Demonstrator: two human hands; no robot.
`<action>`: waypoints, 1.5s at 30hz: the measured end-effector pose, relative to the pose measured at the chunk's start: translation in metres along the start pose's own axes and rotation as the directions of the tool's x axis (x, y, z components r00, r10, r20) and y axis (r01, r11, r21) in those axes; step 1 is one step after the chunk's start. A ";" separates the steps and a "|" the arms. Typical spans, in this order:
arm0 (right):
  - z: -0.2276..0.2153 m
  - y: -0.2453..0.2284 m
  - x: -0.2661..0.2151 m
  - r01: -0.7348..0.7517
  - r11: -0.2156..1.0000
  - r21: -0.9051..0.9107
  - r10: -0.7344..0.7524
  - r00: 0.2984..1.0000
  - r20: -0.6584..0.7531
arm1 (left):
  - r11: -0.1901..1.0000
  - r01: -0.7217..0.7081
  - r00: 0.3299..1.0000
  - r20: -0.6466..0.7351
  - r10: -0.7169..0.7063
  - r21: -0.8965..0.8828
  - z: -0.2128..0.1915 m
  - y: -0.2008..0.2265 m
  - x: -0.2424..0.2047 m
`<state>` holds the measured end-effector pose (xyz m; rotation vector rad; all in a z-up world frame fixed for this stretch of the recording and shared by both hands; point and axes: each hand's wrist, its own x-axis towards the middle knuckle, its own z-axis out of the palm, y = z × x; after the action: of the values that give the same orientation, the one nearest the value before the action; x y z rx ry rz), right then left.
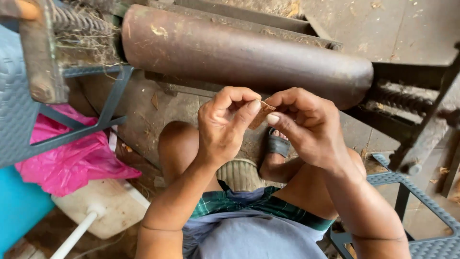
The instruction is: The person cuts small pieces of brown fibrous material into shapes using red-handled scissors, then folds and presses them. They move to a manual roller press and flatten the folded pieces by turning a crank.
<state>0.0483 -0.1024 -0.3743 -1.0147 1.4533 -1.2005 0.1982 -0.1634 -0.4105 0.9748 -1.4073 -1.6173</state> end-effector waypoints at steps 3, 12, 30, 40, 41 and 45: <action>-0.001 0.009 -0.014 0.063 0.997 -0.036 -0.064 0.997 -0.034 | 0.996 -0.042 0.998 -0.049 0.038 -0.082 0.011 -0.003 -0.019; 0.017 0.019 -0.083 0.139 0.990 -0.031 -0.142 0.970 -0.195 | 0.973 -0.077 0.996 -0.066 0.064 -0.215 0.028 0.011 -0.080; 0.012 0.006 -0.144 0.455 0.822 -0.344 -0.535 0.824 -0.187 | 0.972 0.022 1.000 0.014 -0.019 -0.233 0.039 0.042 -0.130; 0.003 0.000 -0.152 0.437 0.844 -0.311 -0.506 0.841 -0.192 | 0.948 0.092 0.996 0.038 -0.085 -0.306 0.046 0.027 -0.132; 0.003 -0.001 -0.153 0.409 0.860 -0.305 -0.478 0.856 -0.200 | 0.939 0.108 0.994 0.053 -0.096 -0.326 0.046 0.024 -0.130; 0.002 0.003 -0.154 0.346 0.891 -0.294 -0.414 0.885 -0.214 | 0.914 0.171 0.985 0.092 -0.147 -0.367 0.047 0.010 -0.128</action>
<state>0.0802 0.0466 -0.3522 -1.4040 1.6992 -1.5146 0.2090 -0.0292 -0.3878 0.8329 -1.0217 -1.9638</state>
